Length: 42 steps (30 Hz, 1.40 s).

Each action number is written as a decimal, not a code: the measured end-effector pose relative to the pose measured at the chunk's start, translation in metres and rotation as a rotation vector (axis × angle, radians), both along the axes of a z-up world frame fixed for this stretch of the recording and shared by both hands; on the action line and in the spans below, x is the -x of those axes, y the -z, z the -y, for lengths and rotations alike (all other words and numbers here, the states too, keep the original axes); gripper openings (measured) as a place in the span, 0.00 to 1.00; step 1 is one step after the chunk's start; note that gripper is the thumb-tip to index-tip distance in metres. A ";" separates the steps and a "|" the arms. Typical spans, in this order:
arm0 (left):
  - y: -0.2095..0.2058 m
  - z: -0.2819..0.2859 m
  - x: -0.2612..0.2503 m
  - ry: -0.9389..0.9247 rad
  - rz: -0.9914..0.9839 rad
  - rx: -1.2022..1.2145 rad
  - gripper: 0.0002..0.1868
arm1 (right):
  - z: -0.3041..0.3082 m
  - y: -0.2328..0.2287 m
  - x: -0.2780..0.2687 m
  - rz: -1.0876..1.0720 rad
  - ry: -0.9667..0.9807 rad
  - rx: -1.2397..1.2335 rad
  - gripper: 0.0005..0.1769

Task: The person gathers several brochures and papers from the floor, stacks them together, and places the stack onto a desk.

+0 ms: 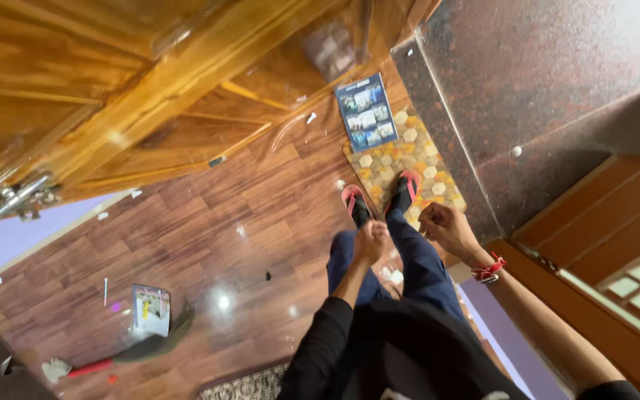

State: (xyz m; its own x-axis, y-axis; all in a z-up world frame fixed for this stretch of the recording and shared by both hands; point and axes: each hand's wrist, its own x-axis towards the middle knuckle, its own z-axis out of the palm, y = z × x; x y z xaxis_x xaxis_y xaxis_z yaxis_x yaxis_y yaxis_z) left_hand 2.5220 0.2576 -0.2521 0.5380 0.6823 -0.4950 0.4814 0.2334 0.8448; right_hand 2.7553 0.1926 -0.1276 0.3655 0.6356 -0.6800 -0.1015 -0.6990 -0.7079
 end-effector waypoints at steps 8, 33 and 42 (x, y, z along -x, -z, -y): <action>0.213 -0.066 -0.067 0.334 -0.384 -0.132 0.09 | -0.077 0.334 -0.072 0.114 0.013 0.092 0.08; 0.595 -0.197 -0.125 -0.116 -0.696 -0.265 0.35 | -0.170 0.718 -0.103 0.360 -0.129 0.307 0.21; 0.543 -0.192 -0.132 -0.153 -0.521 -0.192 0.16 | -0.154 0.698 -0.089 0.131 0.204 0.143 0.21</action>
